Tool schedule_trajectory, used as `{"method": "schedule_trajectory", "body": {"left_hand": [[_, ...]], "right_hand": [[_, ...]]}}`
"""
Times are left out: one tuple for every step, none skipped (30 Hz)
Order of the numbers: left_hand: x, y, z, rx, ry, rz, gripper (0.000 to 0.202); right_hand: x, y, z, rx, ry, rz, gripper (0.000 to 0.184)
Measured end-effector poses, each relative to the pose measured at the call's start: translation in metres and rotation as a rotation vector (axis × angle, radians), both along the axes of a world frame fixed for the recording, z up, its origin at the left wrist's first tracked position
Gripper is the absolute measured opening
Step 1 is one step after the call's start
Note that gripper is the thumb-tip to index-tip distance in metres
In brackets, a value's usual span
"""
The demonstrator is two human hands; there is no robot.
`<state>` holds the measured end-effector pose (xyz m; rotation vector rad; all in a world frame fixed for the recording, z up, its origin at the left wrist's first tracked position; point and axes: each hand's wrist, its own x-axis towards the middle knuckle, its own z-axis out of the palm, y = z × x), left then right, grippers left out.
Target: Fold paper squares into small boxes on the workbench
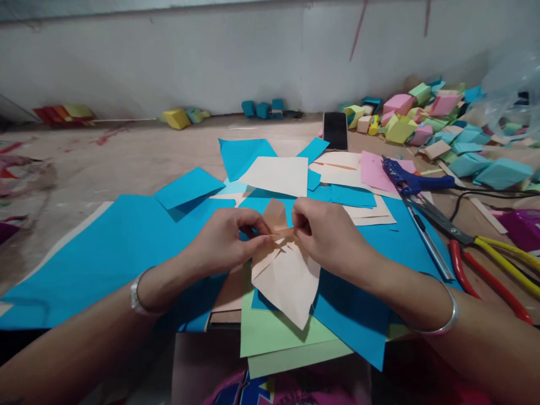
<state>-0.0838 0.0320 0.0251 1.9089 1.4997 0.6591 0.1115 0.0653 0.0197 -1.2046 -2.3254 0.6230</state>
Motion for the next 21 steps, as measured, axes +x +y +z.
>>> {"method": "schedule_trajectory", "body": {"left_hand": [[0.000,0.000,0.000,-0.009,0.002,0.032,0.010],[0.000,0.001,-0.001,-0.020,-0.001,0.056,0.009],[-0.001,0.001,-0.001,-0.029,-0.003,0.073,0.009],[-0.002,0.002,-0.002,-0.031,0.001,0.085,0.009],[-0.003,0.002,-0.002,-0.026,0.014,0.094,0.010],[-0.003,0.003,-0.003,-0.017,0.034,0.104,0.010],[-0.004,0.003,-0.003,-0.005,0.059,0.113,0.011],[-0.005,0.003,-0.004,0.010,0.082,0.120,0.011],[-0.005,0.003,-0.004,0.030,0.097,0.124,0.011],[-0.005,0.003,-0.004,0.050,0.100,0.119,0.010],[-0.005,0.003,-0.005,0.068,0.093,0.104,0.010],[-0.005,0.003,-0.005,0.083,0.081,0.078,0.012],[-0.004,0.003,-0.006,0.092,0.067,0.048,0.015],[-0.004,0.003,-0.007,0.097,0.053,0.020,0.019],[-0.003,0.003,-0.008,0.095,0.041,-0.001,0.022],[-0.002,0.003,-0.009,0.093,0.026,-0.009,0.023],[-0.001,0.003,-0.010,0.092,0.002,-0.005,0.022],[0.000,0.003,-0.012,0.094,-0.032,0.010,0.018],[0.001,0.003,-0.013,0.099,-0.071,0.029,0.013],[0.002,0.002,-0.014,0.110,-0.109,0.052,0.009],[0.003,0.002,-0.015,0.123,-0.138,0.073,0.005]], "right_hand": [[0.001,0.001,0.000,0.008,-0.007,0.023,0.010],[0.001,0.001,-0.001,0.016,-0.013,0.042,0.009],[0.002,0.002,-0.001,0.025,-0.023,0.056,0.009],[0.003,0.003,-0.002,0.033,-0.040,0.066,0.011],[0.003,0.004,-0.002,0.041,-0.060,0.072,0.014],[0.004,0.005,-0.003,0.043,-0.082,0.076,0.018],[0.005,0.006,-0.003,0.034,-0.101,0.081,0.021],[0.005,0.006,-0.004,0.021,-0.119,0.086,0.023],[0.006,0.006,-0.004,0.009,-0.134,0.094,0.024],[0.007,0.006,-0.004,0.001,-0.144,0.100,0.024],[0.007,0.006,-0.003,-0.003,-0.148,0.106,0.024],[0.007,0.005,-0.002,0.000,-0.146,0.111,0.024],[0.008,0.004,-0.001,0.006,-0.141,0.114,0.023],[0.008,0.003,0.000,0.012,-0.136,0.118,0.023],[0.008,0.002,0.002,0.013,-0.136,0.122,0.022],[0.008,0.002,0.003,0.012,-0.137,0.125,0.021],[0.008,0.001,0.004,0.014,-0.139,0.131,0.020],[0.007,0.000,0.005,0.020,-0.141,0.137,0.019],[0.007,-0.001,0.005,0.026,-0.140,0.142,0.018],[0.007,-0.001,0.005,0.034,-0.137,0.149,0.018],[0.007,-0.002,0.005,0.041,-0.133,0.154,0.017]]}}
